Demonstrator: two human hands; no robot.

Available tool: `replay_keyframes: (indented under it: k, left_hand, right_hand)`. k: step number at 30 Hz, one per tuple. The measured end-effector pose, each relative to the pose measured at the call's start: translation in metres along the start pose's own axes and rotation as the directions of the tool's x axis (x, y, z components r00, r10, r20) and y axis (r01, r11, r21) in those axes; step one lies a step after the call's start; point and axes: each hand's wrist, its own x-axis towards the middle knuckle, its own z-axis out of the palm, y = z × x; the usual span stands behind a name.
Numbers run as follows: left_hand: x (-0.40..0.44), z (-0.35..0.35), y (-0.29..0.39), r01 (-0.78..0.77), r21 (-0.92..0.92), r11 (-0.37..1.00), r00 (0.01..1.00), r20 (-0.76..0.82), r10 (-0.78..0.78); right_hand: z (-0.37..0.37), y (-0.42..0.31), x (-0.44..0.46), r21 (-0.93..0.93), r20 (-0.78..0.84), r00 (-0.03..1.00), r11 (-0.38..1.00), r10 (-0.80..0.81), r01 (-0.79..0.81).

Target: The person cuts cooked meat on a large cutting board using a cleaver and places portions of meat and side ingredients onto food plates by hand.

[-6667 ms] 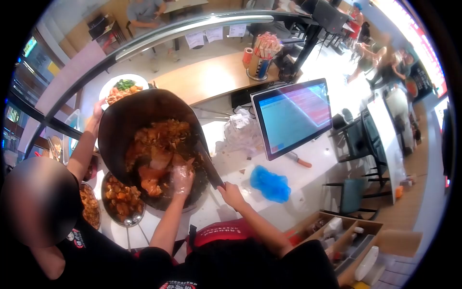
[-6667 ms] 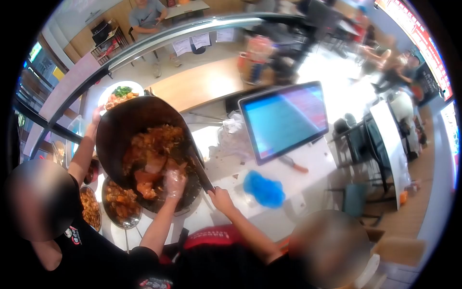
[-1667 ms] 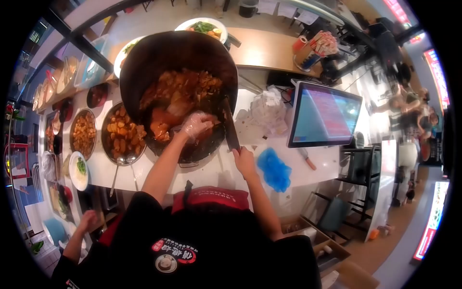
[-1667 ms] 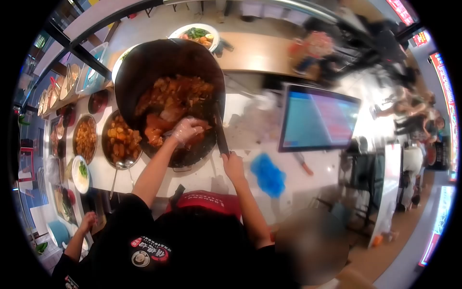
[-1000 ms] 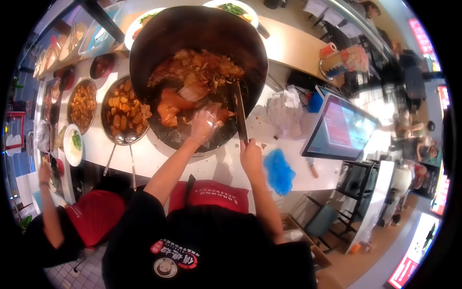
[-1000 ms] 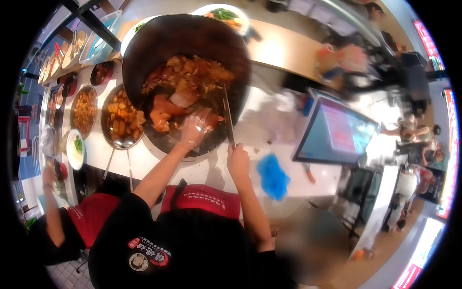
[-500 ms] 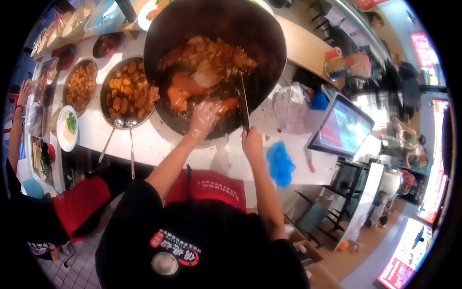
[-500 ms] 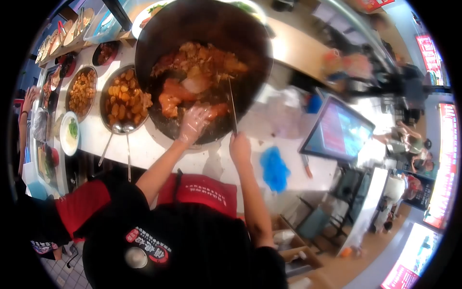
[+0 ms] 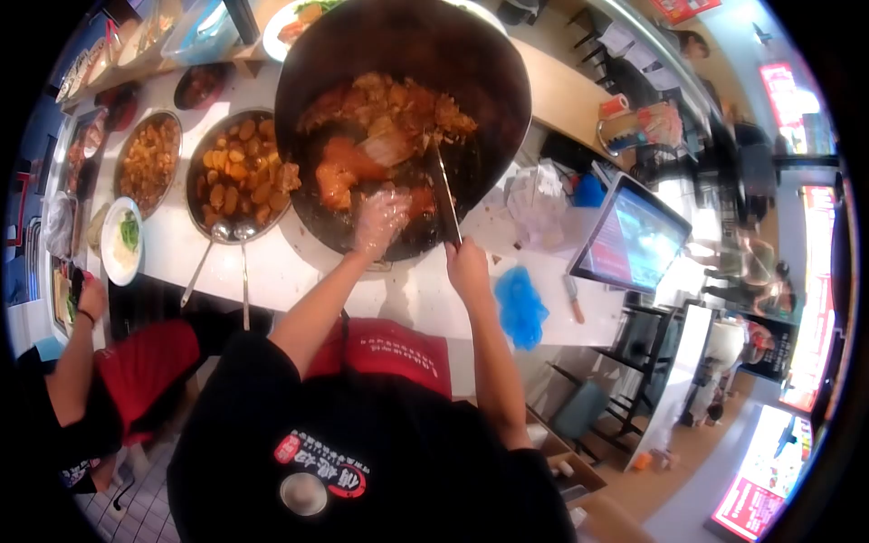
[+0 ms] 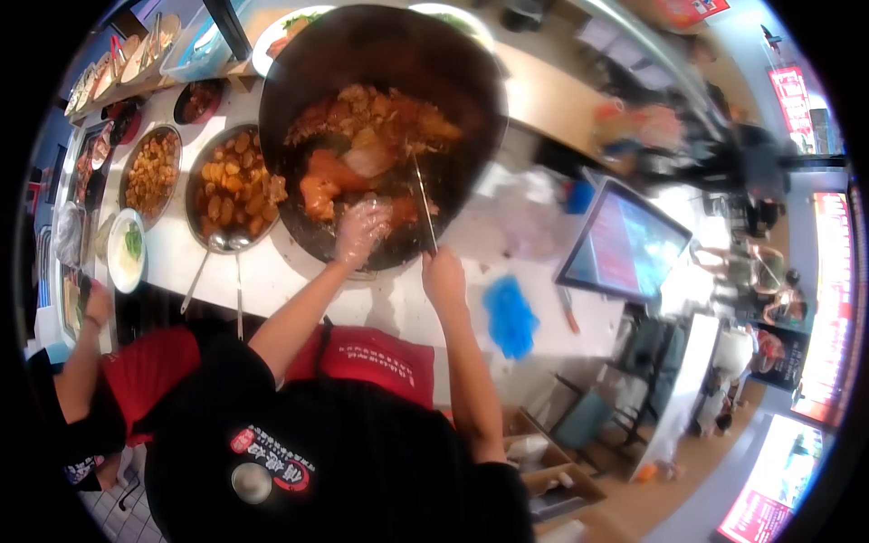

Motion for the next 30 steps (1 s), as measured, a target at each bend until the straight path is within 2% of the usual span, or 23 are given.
replay_keyframes:
  k: [1,2,3,4,6,8,9,11,14,16,18,19,20,21,23,27,30]
  left_hand:
    - [0.004,-0.003,0.005,0.18,-0.114,0.977,0.983,-0.002,-0.181]
    - [0.001,-0.004,-0.006,-0.076,0.274,0.959,0.991,-0.085,0.103]
    - [-0.003,-0.001,-0.017,-0.076,0.271,0.959,0.991,-0.086,0.103]
    - [-0.002,-0.002,-0.015,-0.082,0.239,0.968,0.993,-0.066,0.1]
    - [0.001,-0.006,-0.012,-0.093,0.214,0.972,0.993,-0.049,0.106]
    - [0.005,-0.013,-0.01,0.054,0.145,0.988,0.999,-0.015,-0.053]
    - [0.007,-0.014,-0.009,0.055,0.142,0.988,0.998,-0.014,-0.053]
    - [0.006,-0.015,-0.007,0.174,0.037,0.984,0.984,-0.033,-0.173]
    - [0.006,-0.016,-0.011,0.21,0.148,0.966,0.978,-0.044,-0.206]
    - [0.008,-0.015,-0.011,0.188,0.106,0.976,0.982,-0.038,-0.185]
    - [0.001,-0.02,-0.006,0.166,0.082,0.983,0.986,-0.023,-0.165]
    - [0.002,-0.021,-0.002,0.203,0.124,0.971,0.979,-0.021,-0.202]
    - [0.007,-0.021,0.002,0.239,0.161,0.958,0.971,-0.026,-0.238]
    - [0.007,-0.019,0.001,0.238,0.158,0.958,0.971,-0.023,-0.238]
    - [0.003,-0.018,-0.007,0.203,0.016,0.979,0.979,-0.013,-0.203]
    - [-0.005,-0.023,-0.004,0.196,0.079,0.977,0.981,-0.012,-0.196]
    - [-0.001,-0.03,-0.004,0.135,0.104,0.985,0.991,-0.027,-0.133]
  right_hand:
    - [0.011,0.002,0.001,0.004,-0.01,1.0,1.0,-0.009,0.009]
    - [0.025,0.003,-0.002,-0.022,-0.026,0.997,0.997,0.07,-0.071]
    - [0.034,0.008,-0.006,-0.052,-0.041,0.988,0.987,0.151,-0.153]
    - [0.035,0.013,-0.006,-0.046,-0.041,0.995,0.994,0.093,-0.095]
    - [0.013,0.0,-0.013,-0.02,-0.011,0.995,0.995,0.102,-0.102]
    - [0.018,-0.006,-0.011,0.023,0.009,0.993,0.992,0.12,-0.12]
    - [0.031,0.004,-0.008,0.003,-0.001,0.993,0.993,0.114,-0.114]
    - [0.027,0.003,-0.017,-0.021,-0.001,0.994,0.993,0.112,-0.112]
    - [0.02,-0.009,-0.021,0.034,0.034,0.985,0.984,0.171,-0.172]
    - [0.034,-0.001,-0.018,-0.041,-0.008,0.995,0.995,0.096,-0.096]
    - [0.022,-0.007,-0.022,-0.034,0.025,0.993,0.992,0.119,-0.118]
    - [0.014,-0.015,-0.02,-0.03,0.044,0.99,0.991,0.134,-0.133]
    - [0.031,-0.009,-0.022,0.014,-0.06,0.994,0.995,0.096,-0.095]
    - [0.032,-0.006,-0.021,0.013,-0.061,0.993,0.995,0.098,-0.098]
    - [0.031,-0.006,-0.021,0.004,-0.021,0.995,0.995,0.101,-0.101]
    - [0.045,-0.004,-0.028,0.013,0.003,0.99,0.99,0.138,-0.138]
    - [0.019,-0.022,-0.03,0.011,0.026,0.994,0.994,0.105,-0.105]
